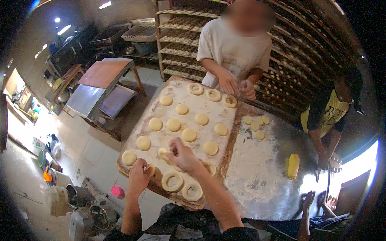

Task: The person shapes small dough pieces into rings by hand and places them on a floured wooden board. Other workers also shape dough nearby, and a tray of finished rings is moved to a rack.

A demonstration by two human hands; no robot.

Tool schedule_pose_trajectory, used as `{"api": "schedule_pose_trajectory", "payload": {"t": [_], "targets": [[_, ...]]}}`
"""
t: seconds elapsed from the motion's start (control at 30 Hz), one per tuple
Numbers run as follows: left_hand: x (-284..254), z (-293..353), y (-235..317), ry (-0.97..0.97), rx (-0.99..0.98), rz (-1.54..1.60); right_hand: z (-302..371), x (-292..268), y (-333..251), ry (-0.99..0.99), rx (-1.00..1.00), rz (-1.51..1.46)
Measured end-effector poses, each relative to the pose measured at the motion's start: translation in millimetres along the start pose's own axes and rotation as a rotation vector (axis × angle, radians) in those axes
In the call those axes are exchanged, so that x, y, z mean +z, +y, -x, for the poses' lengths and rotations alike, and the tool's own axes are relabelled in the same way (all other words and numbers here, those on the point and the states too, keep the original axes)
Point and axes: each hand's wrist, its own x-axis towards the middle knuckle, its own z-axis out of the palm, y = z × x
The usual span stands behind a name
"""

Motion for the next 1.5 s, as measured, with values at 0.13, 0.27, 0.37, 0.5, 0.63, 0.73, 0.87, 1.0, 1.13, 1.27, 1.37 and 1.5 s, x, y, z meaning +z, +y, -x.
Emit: {"api": "schedule_pose_trajectory", "payload": {"t": [0.13, 0.27, 0.37, 0.5, 0.63, 0.73, 0.87, 1.0, 1.13, 1.27, 1.37, 1.5], "targets": [[25.2, -0.8, 60.5, 0.104, 0.311, 0.136, 97.1, -91.0, 28.7, 0.253, 0.082, -0.159], [94.1, 7.6, 137.1, -0.180, 0.471, 0.346, 192.6, -172.5, 68.6, 0.470, 0.174, -0.242], [174.9, 9.5, 184.2, -0.408, 0.544, 0.397, 218.3, -215.8, 110.6, 0.601, 0.295, -0.207], [266.6, 19.7, 202.7, -0.441, 0.495, 0.013, 241.4, -241.8, 151.7, 0.428, 0.494, 0.656], [298.1, 39.1, 193.6, -0.104, 0.511, -0.283, 258.3, -254.2, 159.0, 0.514, 0.506, 0.825], [304.3, 51.4, 197.1, -0.009, 0.547, -0.276, 252.0, -265.9, 153.2, 0.409, 0.230, 0.986], [326.1, 56.5, 216.3, -0.365, 0.215, 0.191, 230.9, -281.2, 150.7, 0.060, 0.326, 0.734], [338.9, 58.3, 228.7, -0.456, 0.089, 0.485, 242.4, -279.8, 148.2, 0.090, 0.295, 0.238], [313.9, 66.6, 241.3, -0.552, 0.017, 0.703, 272.2, -269.0, 132.9, 0.231, 0.184, -0.374], [276.6, 81.2, 262.7, -0.465, 0.072, 0.701, 284.3, -267.6, 114.5, 0.206, 0.149, -0.322], [260.0, 85.5, 268.8, -0.511, 0.038, 0.820, 276.2, -255.4, 107.9, 0.288, 0.095, -0.024], [254.3, 82.5, 259.9, -0.243, 0.491, 0.340, 257.3, -209.8, 106.4, 0.600, -0.135, 0.471]]}}
